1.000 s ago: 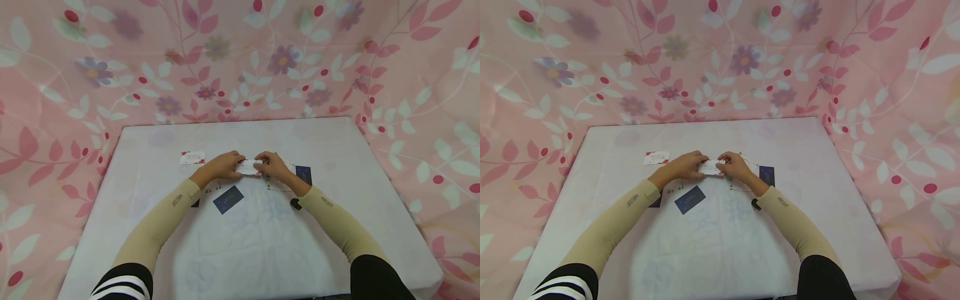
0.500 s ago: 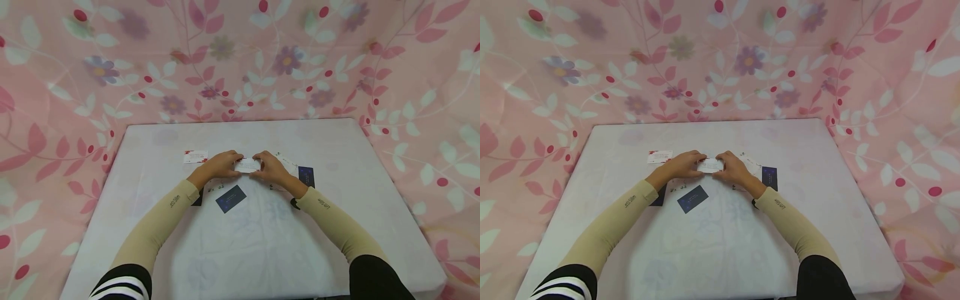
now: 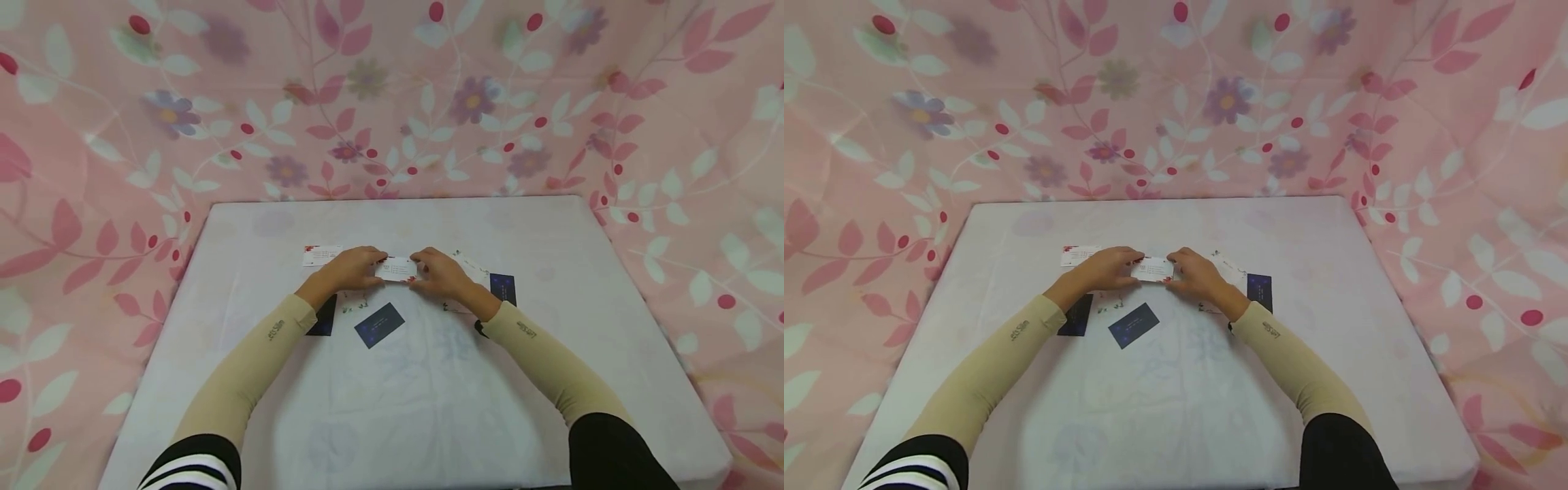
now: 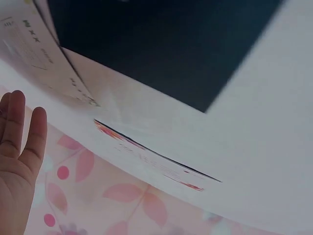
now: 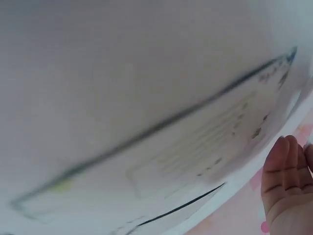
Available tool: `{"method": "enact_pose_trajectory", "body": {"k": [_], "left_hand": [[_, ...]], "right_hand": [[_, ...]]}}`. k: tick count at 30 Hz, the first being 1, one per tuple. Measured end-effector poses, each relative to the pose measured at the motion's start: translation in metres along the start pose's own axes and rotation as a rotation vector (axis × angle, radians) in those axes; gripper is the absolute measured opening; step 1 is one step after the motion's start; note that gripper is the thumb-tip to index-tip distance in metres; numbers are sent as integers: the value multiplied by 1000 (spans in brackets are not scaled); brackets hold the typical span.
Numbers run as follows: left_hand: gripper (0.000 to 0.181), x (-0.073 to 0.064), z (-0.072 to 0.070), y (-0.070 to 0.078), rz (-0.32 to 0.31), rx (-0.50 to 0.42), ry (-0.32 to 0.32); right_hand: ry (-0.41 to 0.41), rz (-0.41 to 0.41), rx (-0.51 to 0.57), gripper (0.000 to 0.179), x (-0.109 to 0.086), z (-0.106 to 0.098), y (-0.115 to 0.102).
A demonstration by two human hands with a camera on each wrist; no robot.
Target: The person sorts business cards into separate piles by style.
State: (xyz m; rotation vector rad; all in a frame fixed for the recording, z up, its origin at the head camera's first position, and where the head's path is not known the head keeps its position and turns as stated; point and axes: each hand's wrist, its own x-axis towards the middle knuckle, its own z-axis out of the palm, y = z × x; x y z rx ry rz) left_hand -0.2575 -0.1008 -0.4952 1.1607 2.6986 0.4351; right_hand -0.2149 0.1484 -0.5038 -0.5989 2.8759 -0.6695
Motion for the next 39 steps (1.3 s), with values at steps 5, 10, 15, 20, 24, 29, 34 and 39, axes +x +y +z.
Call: {"method": "enact_pose_trajectory", "body": {"k": [5,10,15,20,24,29,34,39], "left_hand": [[65,-8,-4,-10,-27,-9,4],[65,-17,-12,-19,-61,-13,26],[60,-23,-19,-30,-80,-21,55],[56,-33,-24,-43,-104,-43,58],[52,-45,-27,-60,-115,-56,67],[47,-58,-34,-78,-130,-58,85],[56,-66,-40,-89,-185,-67,74],[74,-65,-43,-94,-270,-60,46]], "right_hand": [[5,-58,39,63,11,1,-6],[35,-111,13,62,23,4,-15],[71,-154,-101,48,33,9,-22],[44,-151,-149,42,44,13,-36],[12,-137,-150,42,59,18,-51],[-25,-137,-140,40,81,24,-69],[-35,-127,-88,41,96,28,-82],[-41,-108,-72,51,104,32,-86]]}}
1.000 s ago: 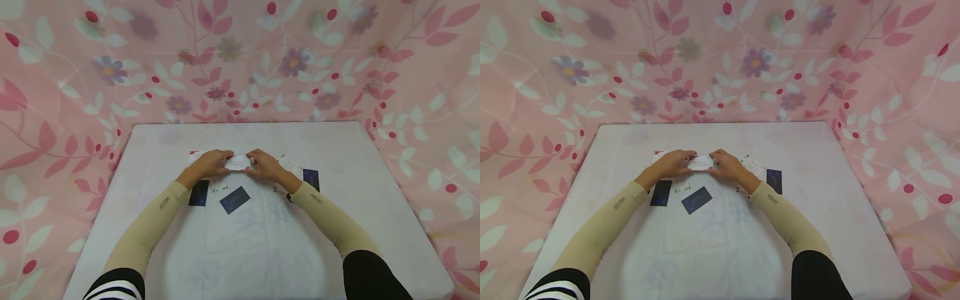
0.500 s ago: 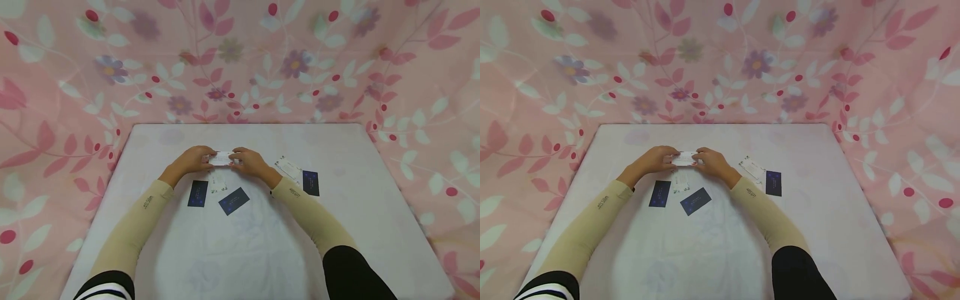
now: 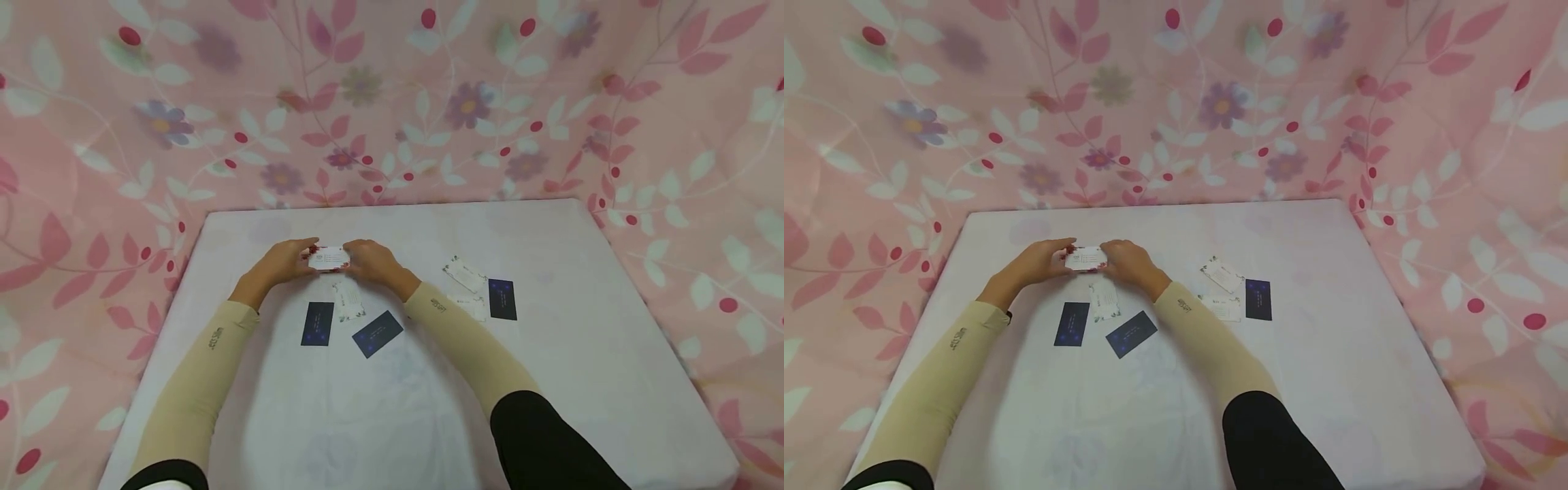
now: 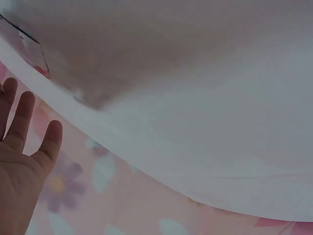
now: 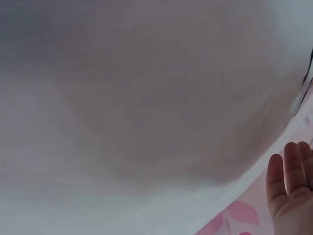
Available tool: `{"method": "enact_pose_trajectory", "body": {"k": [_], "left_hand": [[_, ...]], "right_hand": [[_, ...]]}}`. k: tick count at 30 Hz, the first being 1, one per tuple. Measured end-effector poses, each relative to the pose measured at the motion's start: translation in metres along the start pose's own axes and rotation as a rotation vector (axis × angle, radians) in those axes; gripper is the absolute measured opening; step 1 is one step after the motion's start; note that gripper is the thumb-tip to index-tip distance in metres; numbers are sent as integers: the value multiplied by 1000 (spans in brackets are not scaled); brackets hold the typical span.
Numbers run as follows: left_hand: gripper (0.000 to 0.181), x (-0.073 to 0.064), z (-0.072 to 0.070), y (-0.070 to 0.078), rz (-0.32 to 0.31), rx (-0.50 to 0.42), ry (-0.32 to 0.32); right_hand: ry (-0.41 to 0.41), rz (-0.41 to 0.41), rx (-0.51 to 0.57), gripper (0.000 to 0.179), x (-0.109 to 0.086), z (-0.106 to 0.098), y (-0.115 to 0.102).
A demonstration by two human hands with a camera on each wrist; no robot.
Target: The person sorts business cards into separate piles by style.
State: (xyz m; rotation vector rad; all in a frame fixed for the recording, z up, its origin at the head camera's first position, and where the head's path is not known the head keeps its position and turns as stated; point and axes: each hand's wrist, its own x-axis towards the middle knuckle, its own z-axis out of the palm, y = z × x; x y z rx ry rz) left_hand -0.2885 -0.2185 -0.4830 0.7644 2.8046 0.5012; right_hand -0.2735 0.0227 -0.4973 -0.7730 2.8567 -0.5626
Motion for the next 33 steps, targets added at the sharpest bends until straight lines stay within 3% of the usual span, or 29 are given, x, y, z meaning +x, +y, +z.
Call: {"method": "enact_pose_trajectory", "body": {"k": [3,8,13,19,33], "left_hand": [[73,-3,-1,-6,-5,16,0],[66,-5,-2,-12,46,7,33],[65,-7,-2,-17,46,-28,46],[64,-8,3,-23,-1,27,9],[63,-10,5,-25,-117,12,-57]], "right_hand": [[-8,-7,-28,58,8,3,-4],[1,-5,-23,62,17,8,-7],[23,51,33,60,19,8,-9],[-4,81,41,60,20,11,-12],[-64,84,-51,61,26,16,-12]]}}
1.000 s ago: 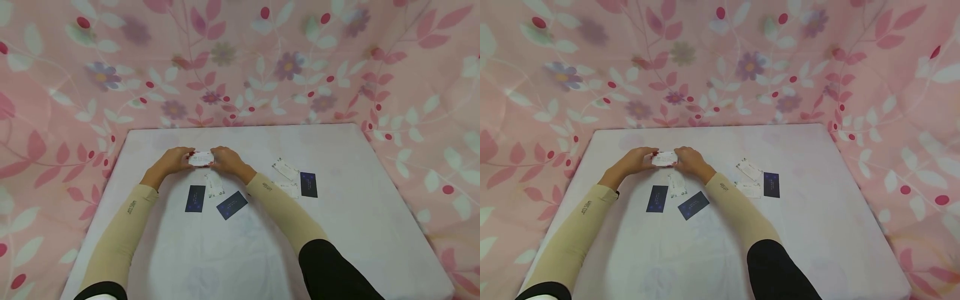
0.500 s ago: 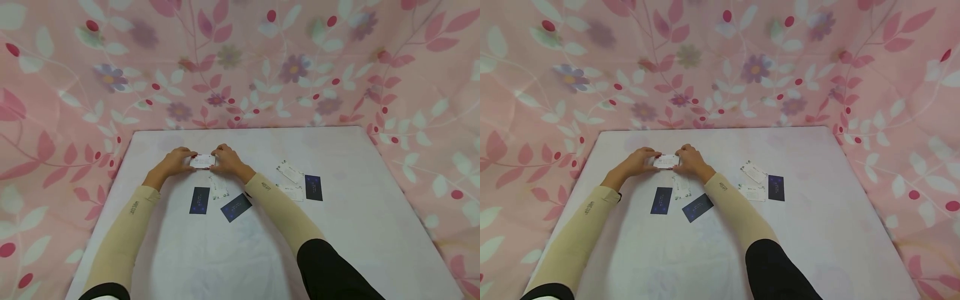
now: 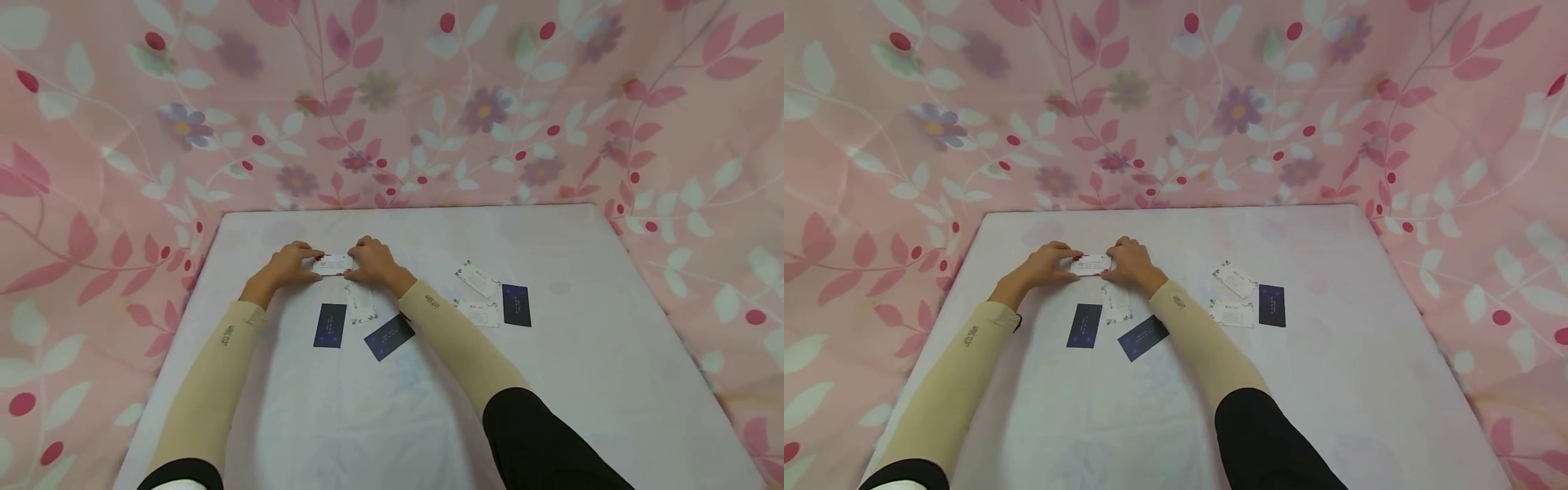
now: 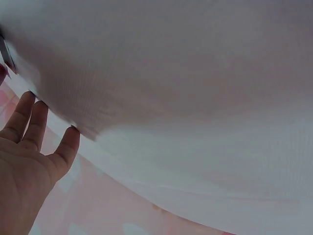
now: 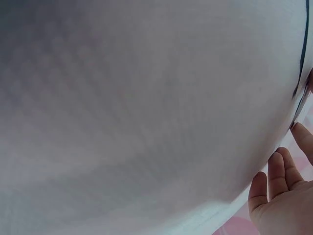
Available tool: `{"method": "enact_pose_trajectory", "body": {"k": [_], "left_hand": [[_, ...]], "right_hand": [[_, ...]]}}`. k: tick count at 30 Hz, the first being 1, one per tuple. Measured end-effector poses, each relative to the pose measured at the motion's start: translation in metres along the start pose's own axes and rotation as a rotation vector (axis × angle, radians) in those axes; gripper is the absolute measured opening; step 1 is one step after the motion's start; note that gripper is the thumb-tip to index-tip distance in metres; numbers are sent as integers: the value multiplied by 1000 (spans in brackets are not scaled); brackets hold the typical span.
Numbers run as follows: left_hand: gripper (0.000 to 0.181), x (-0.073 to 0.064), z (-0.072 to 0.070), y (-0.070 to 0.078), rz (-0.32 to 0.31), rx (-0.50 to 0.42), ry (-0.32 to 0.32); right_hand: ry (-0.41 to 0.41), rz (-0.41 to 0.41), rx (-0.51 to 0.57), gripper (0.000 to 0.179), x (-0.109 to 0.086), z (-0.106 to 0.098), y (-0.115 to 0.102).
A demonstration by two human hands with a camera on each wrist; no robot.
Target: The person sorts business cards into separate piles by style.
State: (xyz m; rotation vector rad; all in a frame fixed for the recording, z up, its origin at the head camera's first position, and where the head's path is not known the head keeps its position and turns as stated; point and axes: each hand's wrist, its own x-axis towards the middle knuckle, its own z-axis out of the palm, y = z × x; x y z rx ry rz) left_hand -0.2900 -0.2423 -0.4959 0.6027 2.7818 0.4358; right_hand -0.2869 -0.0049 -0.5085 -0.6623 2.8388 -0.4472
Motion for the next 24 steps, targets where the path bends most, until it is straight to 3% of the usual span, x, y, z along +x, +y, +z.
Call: {"method": "enact_pose_trajectory", "body": {"k": [10,17,24], "left_hand": [[64,5,5,-7,-33,-1,-17],[63,-2,5,-11,-66,-34,-1],[60,1,4,-4,-34,-62,0]], "right_hand": [[-7,12,31,61,-1,1,-2],[-26,-7,36,63,2,1,-4],[-19,35,15,62,1,1,-2]]}}
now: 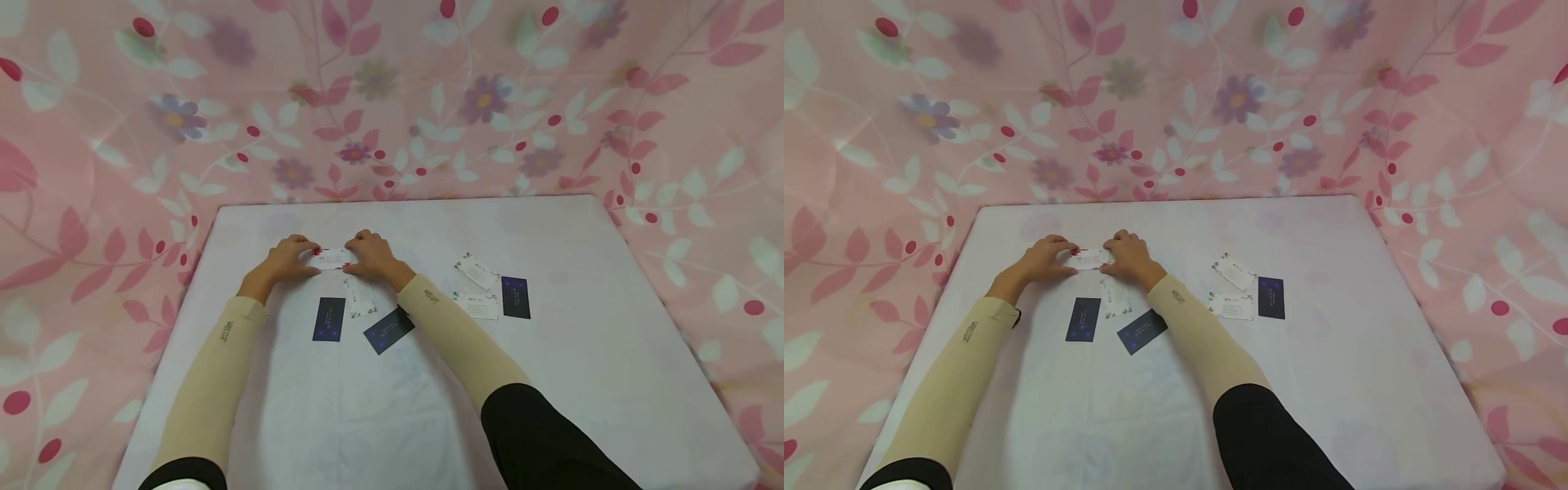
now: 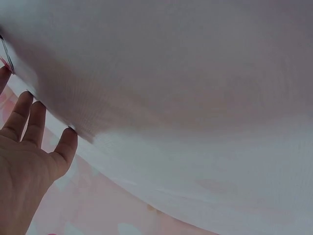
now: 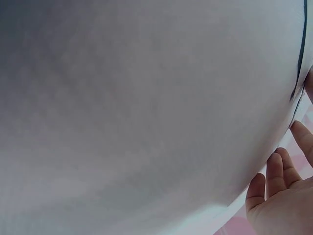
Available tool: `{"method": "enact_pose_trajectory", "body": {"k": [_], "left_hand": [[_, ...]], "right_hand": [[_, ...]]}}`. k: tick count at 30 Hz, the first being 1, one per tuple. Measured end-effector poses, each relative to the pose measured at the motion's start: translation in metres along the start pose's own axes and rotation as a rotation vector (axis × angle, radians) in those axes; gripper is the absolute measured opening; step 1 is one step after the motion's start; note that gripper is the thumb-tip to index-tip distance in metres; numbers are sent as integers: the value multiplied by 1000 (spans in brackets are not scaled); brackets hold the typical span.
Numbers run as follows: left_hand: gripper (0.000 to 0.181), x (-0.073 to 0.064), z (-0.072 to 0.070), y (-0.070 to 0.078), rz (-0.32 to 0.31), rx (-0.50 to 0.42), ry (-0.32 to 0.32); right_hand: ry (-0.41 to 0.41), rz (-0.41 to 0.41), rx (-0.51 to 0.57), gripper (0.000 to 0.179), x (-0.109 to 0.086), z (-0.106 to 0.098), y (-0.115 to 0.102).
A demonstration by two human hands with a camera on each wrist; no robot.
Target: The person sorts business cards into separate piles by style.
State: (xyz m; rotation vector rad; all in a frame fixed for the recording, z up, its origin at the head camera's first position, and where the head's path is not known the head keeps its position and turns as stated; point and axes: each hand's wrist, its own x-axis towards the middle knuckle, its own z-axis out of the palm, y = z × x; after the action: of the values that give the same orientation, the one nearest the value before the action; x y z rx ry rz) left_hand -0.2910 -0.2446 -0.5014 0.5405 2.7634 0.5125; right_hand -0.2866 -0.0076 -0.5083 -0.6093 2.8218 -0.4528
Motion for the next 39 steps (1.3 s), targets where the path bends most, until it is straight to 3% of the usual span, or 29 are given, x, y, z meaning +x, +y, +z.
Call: {"method": "enact_pose_trajectory", "body": {"k": [39], "left_hand": [[60,5,3,-1,-20,7,-12]], "right_hand": [[-4,61,70,61,-1,1,-2]]}}
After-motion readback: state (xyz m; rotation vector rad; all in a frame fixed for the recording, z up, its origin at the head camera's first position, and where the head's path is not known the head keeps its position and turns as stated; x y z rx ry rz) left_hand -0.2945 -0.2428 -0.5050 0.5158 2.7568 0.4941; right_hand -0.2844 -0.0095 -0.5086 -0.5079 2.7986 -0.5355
